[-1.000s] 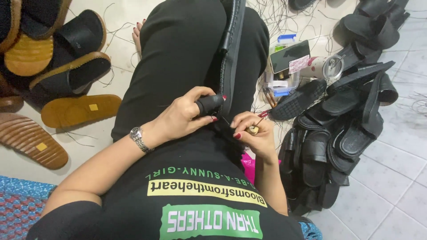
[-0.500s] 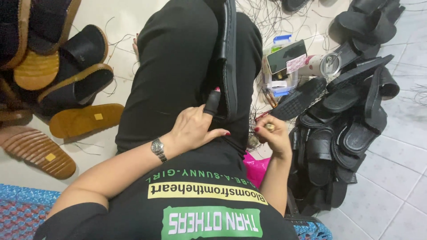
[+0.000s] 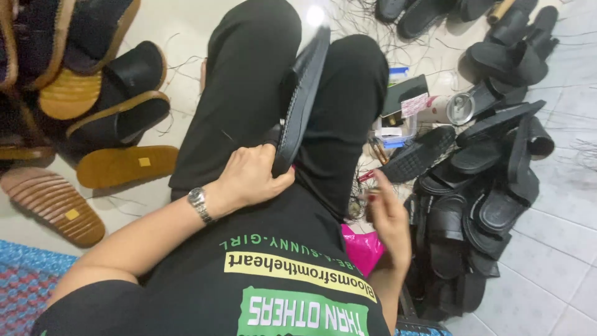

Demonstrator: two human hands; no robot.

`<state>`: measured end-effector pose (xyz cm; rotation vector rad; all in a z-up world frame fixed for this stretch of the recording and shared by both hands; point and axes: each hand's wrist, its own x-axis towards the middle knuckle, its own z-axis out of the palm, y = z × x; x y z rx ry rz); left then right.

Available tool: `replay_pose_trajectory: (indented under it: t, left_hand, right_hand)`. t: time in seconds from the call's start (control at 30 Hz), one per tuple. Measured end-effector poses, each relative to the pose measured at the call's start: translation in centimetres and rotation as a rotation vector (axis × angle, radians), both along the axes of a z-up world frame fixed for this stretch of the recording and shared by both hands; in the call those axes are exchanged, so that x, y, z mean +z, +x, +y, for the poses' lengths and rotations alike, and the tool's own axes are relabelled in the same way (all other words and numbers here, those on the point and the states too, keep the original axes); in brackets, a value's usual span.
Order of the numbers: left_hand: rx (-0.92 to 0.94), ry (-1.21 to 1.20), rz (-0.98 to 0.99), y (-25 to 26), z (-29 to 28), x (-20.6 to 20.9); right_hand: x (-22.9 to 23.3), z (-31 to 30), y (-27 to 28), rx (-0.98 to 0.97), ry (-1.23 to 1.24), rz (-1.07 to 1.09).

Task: Hand-stitching the sole of a black sandal using a cobbler's hook and thread.

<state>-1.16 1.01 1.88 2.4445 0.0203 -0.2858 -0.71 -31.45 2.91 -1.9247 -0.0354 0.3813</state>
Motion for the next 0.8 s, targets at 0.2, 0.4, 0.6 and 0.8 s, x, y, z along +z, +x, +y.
replay_pose_trajectory:
  t: [0.2, 0.4, 0.6, 0.8]
  left_hand:
    - [-0.016, -0.115, 0.352, -2.6, 1.3, 1.1]
    - [0.000, -0.203, 0.302, -2.2, 1.9, 1.6]
    - [0.016, -0.234, 0.328, -2.2, 2.3, 1.6]
    - [0.002, -0.252, 0.342, -2.0, 2.5, 1.4]
  right_hand:
    - [1.7, 9.8, 0.2, 0.556, -0.287, -0.427]
    - [1.6, 10.7, 0.5, 0.624, -0.385, -0.415]
    - [1.9, 11.5, 1.1, 0.643, -0.272, -0.425]
    - [0.6, 11.9, 1.1, 0.640, -0.158, -0.439]
